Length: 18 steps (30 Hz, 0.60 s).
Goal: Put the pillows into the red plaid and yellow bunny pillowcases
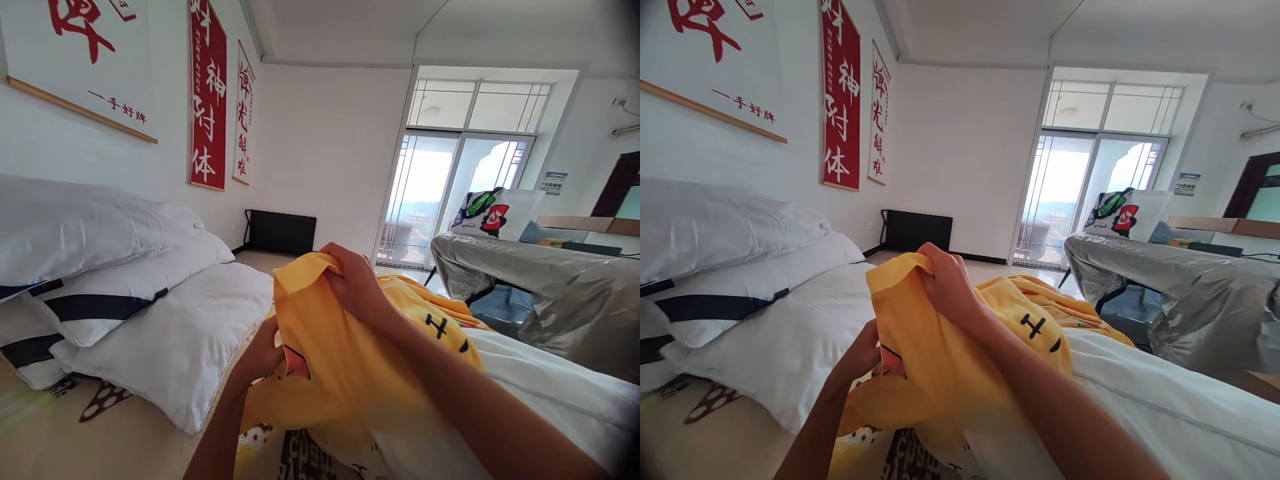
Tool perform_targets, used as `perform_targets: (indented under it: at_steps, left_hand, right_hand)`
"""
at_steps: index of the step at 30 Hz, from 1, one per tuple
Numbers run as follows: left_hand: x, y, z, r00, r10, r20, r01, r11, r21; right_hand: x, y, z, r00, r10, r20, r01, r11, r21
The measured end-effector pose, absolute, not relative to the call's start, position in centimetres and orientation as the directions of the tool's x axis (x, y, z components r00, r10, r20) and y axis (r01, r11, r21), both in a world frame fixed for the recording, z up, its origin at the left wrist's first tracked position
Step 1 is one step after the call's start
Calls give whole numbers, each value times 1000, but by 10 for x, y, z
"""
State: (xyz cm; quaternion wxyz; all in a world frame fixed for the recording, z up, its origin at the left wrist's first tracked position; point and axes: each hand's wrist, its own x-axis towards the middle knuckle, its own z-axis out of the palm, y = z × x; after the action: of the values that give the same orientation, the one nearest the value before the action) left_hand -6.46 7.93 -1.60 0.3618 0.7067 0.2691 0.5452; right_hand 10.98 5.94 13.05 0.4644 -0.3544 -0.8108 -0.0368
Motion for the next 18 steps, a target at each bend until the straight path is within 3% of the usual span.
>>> perform_targets:
  at_steps: [8,14,18]
  left_hand:
    - [-51,75,-17,355,763,540,-156,-521,839]
    - [-74,88,-25,269,793,547,-380,-434,817]
    - [-73,84,-22,244,805,540,-277,-476,835]
  right_hand:
    - [114,64,129,-297,538,789,649,720,-247]
    - [117,65,129,-279,557,783,676,692,-251]
    - [114,66,124,-286,569,771,709,667,-230]
